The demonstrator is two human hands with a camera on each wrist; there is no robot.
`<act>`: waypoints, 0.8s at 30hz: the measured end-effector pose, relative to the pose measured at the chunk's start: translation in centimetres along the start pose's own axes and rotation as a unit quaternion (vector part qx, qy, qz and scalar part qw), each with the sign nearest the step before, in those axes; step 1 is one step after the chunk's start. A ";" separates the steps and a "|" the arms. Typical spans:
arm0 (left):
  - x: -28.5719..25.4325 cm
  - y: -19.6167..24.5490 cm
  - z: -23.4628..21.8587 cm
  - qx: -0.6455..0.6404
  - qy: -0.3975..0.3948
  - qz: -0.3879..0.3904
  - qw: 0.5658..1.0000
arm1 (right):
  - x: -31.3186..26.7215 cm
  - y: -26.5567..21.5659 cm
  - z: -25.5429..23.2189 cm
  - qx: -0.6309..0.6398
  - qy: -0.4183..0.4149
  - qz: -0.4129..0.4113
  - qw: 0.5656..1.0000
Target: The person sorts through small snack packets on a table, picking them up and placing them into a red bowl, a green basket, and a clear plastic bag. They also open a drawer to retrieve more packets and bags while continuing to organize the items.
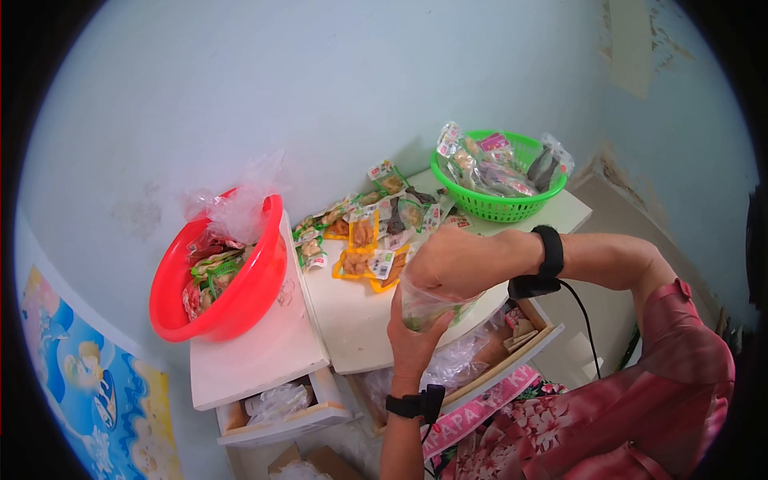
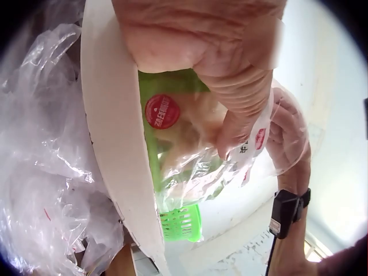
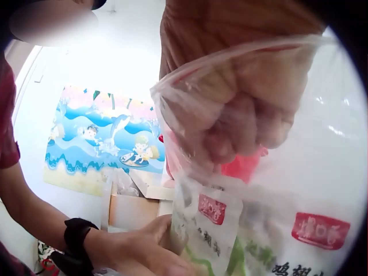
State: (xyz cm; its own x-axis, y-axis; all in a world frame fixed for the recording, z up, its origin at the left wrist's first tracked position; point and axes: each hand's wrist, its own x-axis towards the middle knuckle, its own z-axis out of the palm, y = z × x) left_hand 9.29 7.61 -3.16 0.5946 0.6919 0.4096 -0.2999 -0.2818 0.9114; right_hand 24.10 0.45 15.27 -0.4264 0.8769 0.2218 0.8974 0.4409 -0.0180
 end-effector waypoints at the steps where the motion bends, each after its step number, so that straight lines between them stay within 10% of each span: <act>1: -0.1 0.1 0.1 -0.013 0.001 -0.019 1.000 | 0.2 -0.1 0.3 0.017 0.020 0.003 1.000; 24: 0.2 1.6 0.6 -0.059 -0.002 -0.072 0.996 | -8.3 3.8 -1.3 0.202 0.114 0.106 0.967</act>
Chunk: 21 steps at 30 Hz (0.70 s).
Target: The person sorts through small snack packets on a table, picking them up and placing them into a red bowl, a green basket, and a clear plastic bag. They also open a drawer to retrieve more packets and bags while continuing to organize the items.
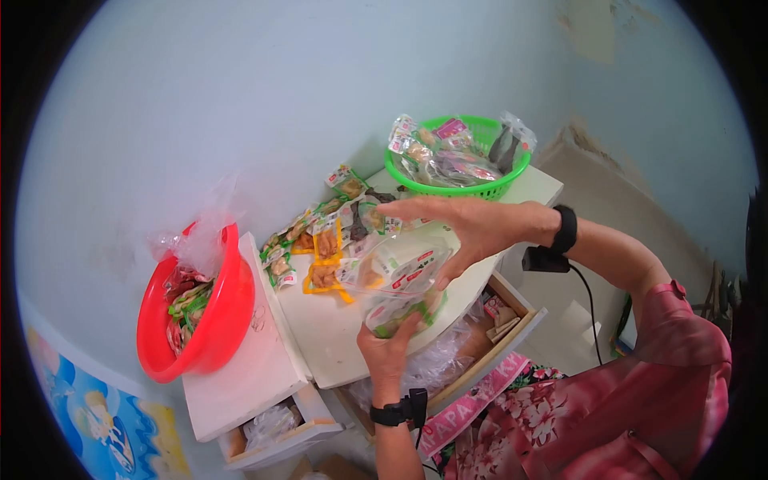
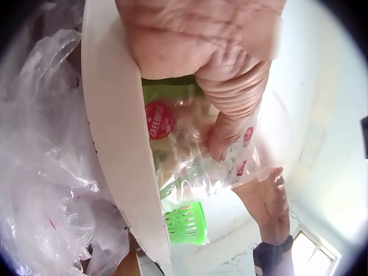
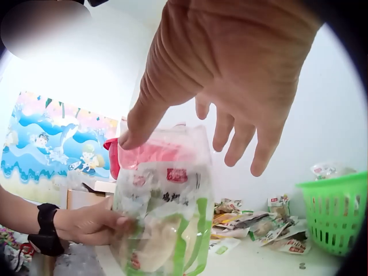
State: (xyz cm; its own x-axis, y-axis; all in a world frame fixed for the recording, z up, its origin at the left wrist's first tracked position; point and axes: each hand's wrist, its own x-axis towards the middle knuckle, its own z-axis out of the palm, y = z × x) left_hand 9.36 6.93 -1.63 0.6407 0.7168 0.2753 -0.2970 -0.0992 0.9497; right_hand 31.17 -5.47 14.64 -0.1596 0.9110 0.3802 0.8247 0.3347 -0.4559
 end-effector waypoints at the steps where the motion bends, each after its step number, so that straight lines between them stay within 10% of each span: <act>1: 0.0 0.0 0.2 -0.001 -0.002 0.006 1.000 | 0.0 1.0 1.1 0.038 0.004 -0.006 0.999; 14: -0.2 0.3 0.6 0.034 0.013 -0.010 0.999 | -0.6 0.3 0.8 0.099 0.154 -0.011 0.983; 21: -0.1 -0.8 0.1 0.079 0.012 0.027 0.996 | 0.2 0.3 0.9 0.018 0.002 0.006 1.000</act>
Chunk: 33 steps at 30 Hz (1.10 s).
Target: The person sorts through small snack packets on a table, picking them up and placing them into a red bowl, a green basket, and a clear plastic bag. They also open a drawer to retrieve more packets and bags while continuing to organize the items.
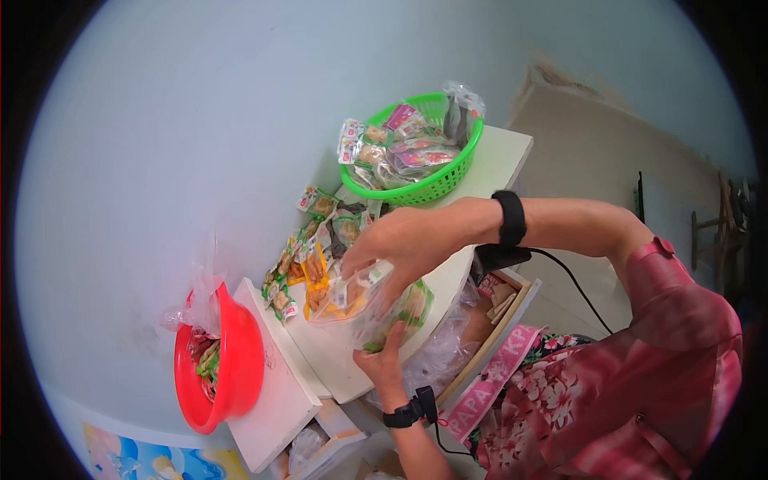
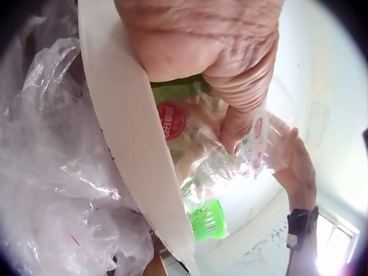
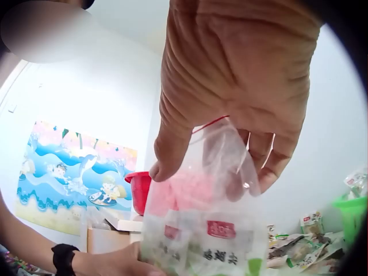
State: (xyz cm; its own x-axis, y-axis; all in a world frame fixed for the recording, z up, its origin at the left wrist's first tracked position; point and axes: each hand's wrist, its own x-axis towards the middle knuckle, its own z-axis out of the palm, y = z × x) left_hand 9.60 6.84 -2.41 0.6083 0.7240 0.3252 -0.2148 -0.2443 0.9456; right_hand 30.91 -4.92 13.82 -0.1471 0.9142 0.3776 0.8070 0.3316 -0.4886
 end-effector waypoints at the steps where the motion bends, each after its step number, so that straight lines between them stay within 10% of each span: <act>1: 0.0 -0.3 0.0 -0.002 0.003 -0.002 1.000 | 0.4 -0.4 0.1 0.000 -0.014 0.003 1.000; 5: -0.2 -0.2 -0.1 -0.012 0.002 -0.012 1.000 | 2.2 -2.7 -0.5 -0.030 -0.110 0.087 0.990; 11: -0.4 0.3 0.0 -0.013 -0.007 -0.015 1.000 | 2.9 -1.4 1.3 0.054 -0.025 -0.109 0.992; 33: 1.6 4.4 0.0 -0.004 0.019 0.012 1.000 | 1.1 0.6 -0.3 0.202 0.027 -0.044 0.978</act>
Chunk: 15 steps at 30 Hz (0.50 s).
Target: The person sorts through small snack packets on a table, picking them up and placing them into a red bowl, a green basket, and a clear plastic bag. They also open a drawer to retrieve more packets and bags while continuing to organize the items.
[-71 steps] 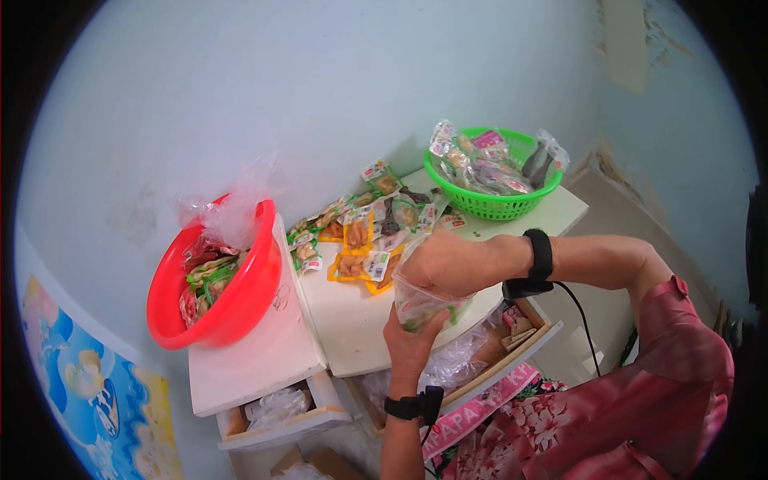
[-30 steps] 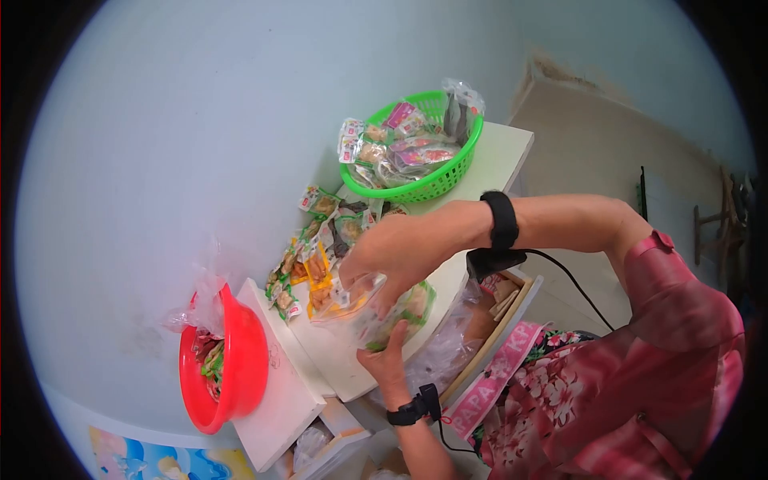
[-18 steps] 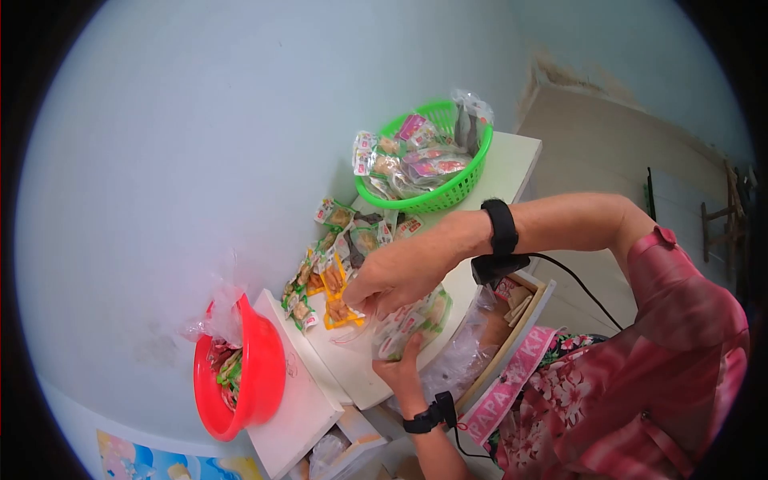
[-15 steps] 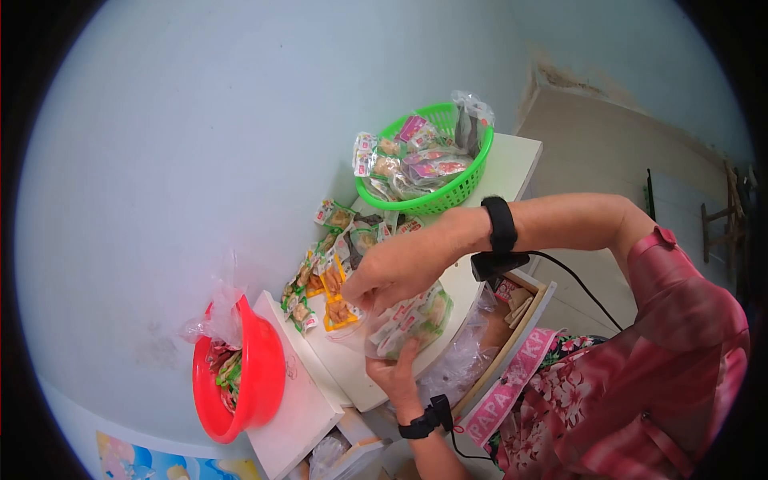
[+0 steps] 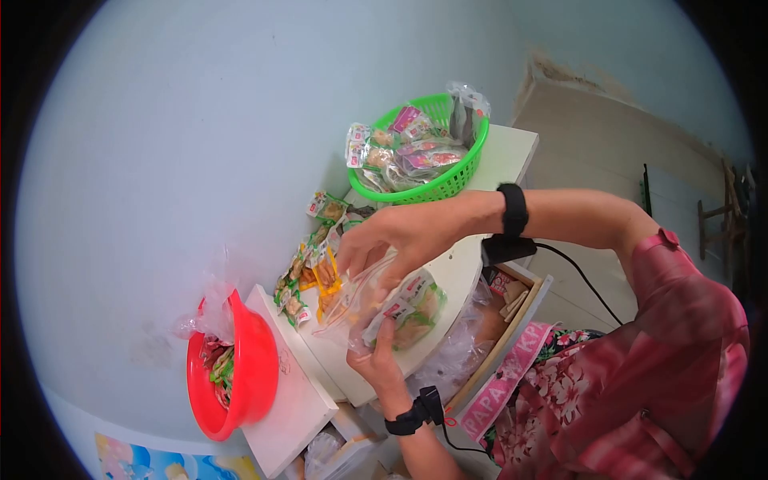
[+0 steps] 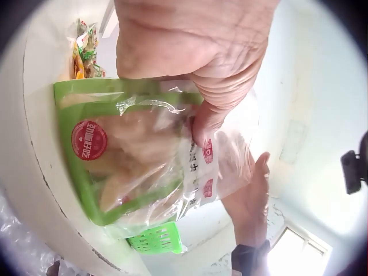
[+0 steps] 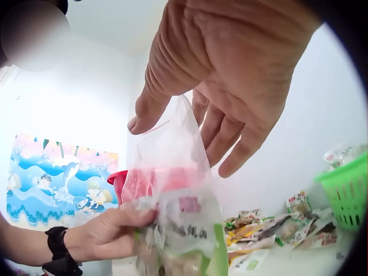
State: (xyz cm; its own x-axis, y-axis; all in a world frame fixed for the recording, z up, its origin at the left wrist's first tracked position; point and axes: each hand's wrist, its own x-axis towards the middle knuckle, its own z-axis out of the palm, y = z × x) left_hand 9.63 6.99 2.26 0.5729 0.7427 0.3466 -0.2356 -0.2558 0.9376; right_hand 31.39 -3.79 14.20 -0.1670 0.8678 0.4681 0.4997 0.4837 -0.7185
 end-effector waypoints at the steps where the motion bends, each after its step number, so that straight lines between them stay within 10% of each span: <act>1: 0.1 0.0 0.0 -0.006 0.000 0.006 1.000 | -0.8 0.6 0.2 0.004 0.020 0.003 1.000; 6: 0.7 -0.4 -0.4 -0.008 0.002 0.068 0.998 | -3.6 3.7 1.5 0.040 0.025 0.151 0.987; 15: 1.6 0.9 -0.8 -0.045 0.043 0.105 0.993 | -3.4 4.5 1.5 0.050 0.113 0.021 0.992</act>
State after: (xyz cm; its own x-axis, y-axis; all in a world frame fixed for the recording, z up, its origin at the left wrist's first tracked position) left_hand 9.70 8.41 3.63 0.4363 0.7300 0.5260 -0.4143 -0.3559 0.8376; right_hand 32.89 -4.42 8.56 0.0539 0.8453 0.5315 0.4135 0.4656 -0.7824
